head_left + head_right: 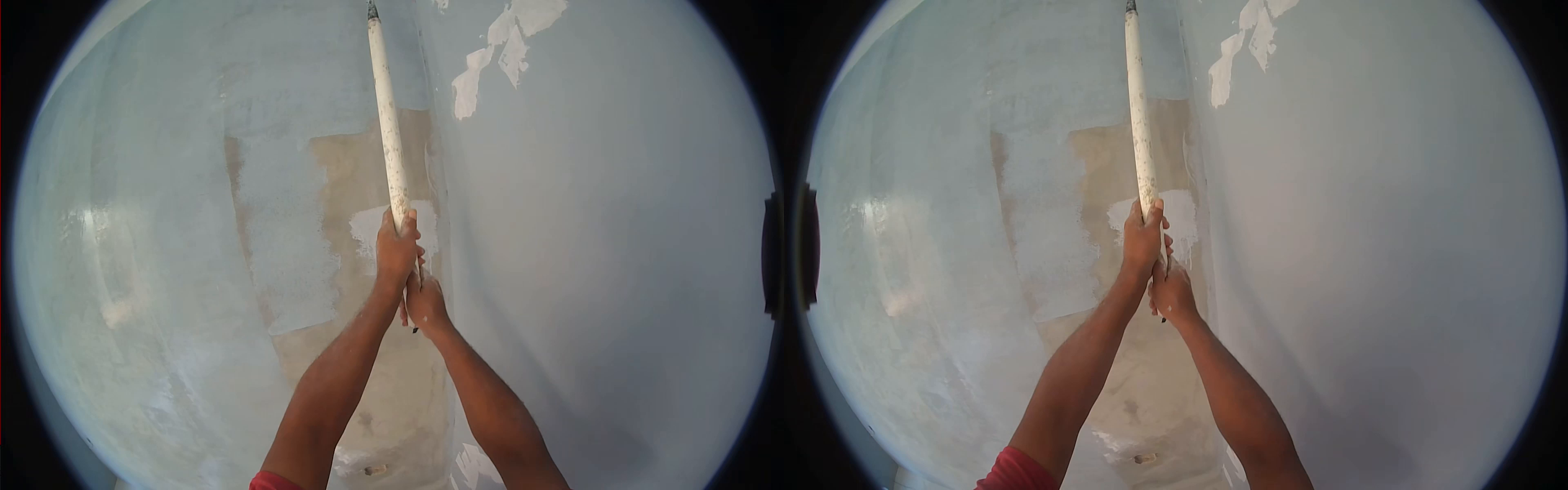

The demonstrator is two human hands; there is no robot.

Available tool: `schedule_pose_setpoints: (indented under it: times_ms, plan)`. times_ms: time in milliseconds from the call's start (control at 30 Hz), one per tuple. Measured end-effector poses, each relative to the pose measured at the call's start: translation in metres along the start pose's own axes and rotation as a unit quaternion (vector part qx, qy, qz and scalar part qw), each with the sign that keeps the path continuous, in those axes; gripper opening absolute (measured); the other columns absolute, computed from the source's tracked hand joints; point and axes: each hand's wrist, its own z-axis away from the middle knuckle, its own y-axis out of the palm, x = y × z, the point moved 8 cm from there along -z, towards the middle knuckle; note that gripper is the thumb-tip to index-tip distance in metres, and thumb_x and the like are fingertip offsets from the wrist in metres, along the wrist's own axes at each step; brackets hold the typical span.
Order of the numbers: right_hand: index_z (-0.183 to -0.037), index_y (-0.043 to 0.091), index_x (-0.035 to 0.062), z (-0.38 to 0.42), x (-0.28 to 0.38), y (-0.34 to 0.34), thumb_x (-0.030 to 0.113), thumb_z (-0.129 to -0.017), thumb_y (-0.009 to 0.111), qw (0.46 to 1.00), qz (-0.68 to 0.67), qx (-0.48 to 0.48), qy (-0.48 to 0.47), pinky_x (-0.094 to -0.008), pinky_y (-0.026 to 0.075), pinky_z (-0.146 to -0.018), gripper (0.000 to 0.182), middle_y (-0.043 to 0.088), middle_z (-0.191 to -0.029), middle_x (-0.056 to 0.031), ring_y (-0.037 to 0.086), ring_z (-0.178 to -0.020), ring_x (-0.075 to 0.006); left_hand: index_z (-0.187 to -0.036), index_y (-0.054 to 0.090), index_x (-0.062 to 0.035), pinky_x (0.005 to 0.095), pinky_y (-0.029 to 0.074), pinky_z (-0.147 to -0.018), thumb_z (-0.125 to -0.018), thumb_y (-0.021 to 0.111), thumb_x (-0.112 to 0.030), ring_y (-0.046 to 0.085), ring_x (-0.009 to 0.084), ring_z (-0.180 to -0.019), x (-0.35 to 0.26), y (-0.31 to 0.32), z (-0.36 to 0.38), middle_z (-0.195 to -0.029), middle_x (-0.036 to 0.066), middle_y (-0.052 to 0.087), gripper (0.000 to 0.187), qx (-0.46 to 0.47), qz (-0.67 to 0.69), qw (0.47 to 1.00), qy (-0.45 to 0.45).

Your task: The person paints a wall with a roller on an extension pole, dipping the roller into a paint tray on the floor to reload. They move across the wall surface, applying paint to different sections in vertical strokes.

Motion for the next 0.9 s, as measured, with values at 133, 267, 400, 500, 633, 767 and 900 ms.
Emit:
schedule_pose_setpoints:
  times_ms: [133, 267, 400, 500, 633, 767, 900]
  plan:
    - [-0.124, 0.041, -0.0089, 0.024, -0.009, 0.001, 0.027, -0.102, 0.036, 0.998, 0.008, 0.003, 0.058, -0.0303, 0.043, -0.035, 0.042, 0.050, -0.056, -0.0053, 0.051, -0.038, -0.0153, -0.113, 0.048, -0.0020, 0.0271, 0.044, -0.039, -0.098, 0.054, -0.028, 0.050, 0.0107, -0.047, 0.001, -0.004, 0.024, -0.071, 0.004, 0.051, 0.030, -0.003, -0.005, 1.000, -0.029]
    - [-0.105, 0.048, -0.0071, 0.038, -0.013, 0.007, 0.023, -0.102, 0.031, 0.999, 0.009, -0.009, 0.043, -0.0317, 0.043, -0.036, 0.034, 0.053, -0.055, -0.0084, 0.052, -0.037, -0.0176, -0.119, 0.047, -0.0030, 0.0262, 0.045, -0.041, -0.099, 0.054, -0.028, 0.051, 0.0101, -0.048, 0.002, -0.009, 0.039, -0.072, 0.003, 0.051, 0.033, -0.006, -0.005, 0.999, -0.051]
    - [-0.111, 0.047, -0.0084, 0.047, -0.020, 0.010, 0.020, -0.102, 0.030, 0.998, 0.001, 0.001, 0.067, -0.0306, 0.044, -0.037, 0.034, 0.053, -0.055, -0.0084, 0.052, -0.038, -0.0170, -0.125, 0.046, -0.0040, 0.0260, 0.045, -0.042, -0.098, 0.054, -0.028, 0.051, 0.0098, -0.049, 0.020, -0.015, 0.047, -0.072, 0.003, 0.051, 0.037, -0.012, -0.014, 0.997, -0.077]
    - [-0.119, 0.044, -0.0099, 0.063, -0.064, 0.010, 0.020, -0.101, 0.030, 0.998, 0.029, -0.003, 0.063, -0.0297, 0.044, -0.038, 0.037, 0.053, -0.057, -0.0080, 0.053, -0.040, -0.0160, -0.130, 0.043, -0.0050, 0.0260, 0.045, -0.042, -0.098, 0.056, -0.028, 0.051, 0.0096, -0.050, 0.070, -0.018, 0.066, -0.074, 0.004, 0.052, 0.041, -0.002, -0.009, 0.996, -0.087]
    - [-0.137, 0.027, -0.0052, 0.111, -0.122, 0.014, 0.021, -0.099, 0.034, 0.997, 0.019, 0.020, 0.071, -0.0292, 0.046, -0.041, 0.047, 0.055, -0.060, -0.0067, 0.054, -0.043, -0.0141, -0.134, 0.041, -0.0053, 0.0262, 0.046, -0.045, -0.098, 0.056, -0.028, 0.052, 0.0096, -0.053, 0.113, -0.027, 0.120, -0.076, 0.003, 0.053, 0.046, -0.002, -0.018, 0.997, -0.081]
    - [-0.151, 0.013, -0.0007, 0.154, -0.171, 0.015, 0.027, -0.098, 0.039, 0.994, 0.017, 0.030, 0.108, -0.0290, 0.048, -0.044, 0.065, 0.056, -0.060, -0.0064, 0.056, -0.046, -0.0136, -0.136, 0.039, -0.0051, 0.0262, 0.047, -0.049, -0.098, 0.056, -0.029, 0.053, 0.0097, -0.055, 0.149, -0.031, 0.168, -0.076, 0.003, 0.052, 0.048, -0.004, -0.006, 0.996, -0.089]
    - [-0.151, 0.013, -0.0009, 0.189, -0.225, 0.013, 0.027, -0.098, 0.040, 0.994, 0.028, 0.029, 0.098, -0.0296, 0.048, -0.045, 0.066, 0.058, -0.061, -0.0072, 0.056, -0.046, -0.0141, -0.137, 0.038, -0.0050, 0.0260, 0.047, -0.049, -0.098, 0.056, -0.028, 0.053, 0.0097, -0.055, 0.190, -0.034, 0.208, -0.076, 0.003, 0.053, 0.049, -0.006, -0.006, 0.996, -0.084]
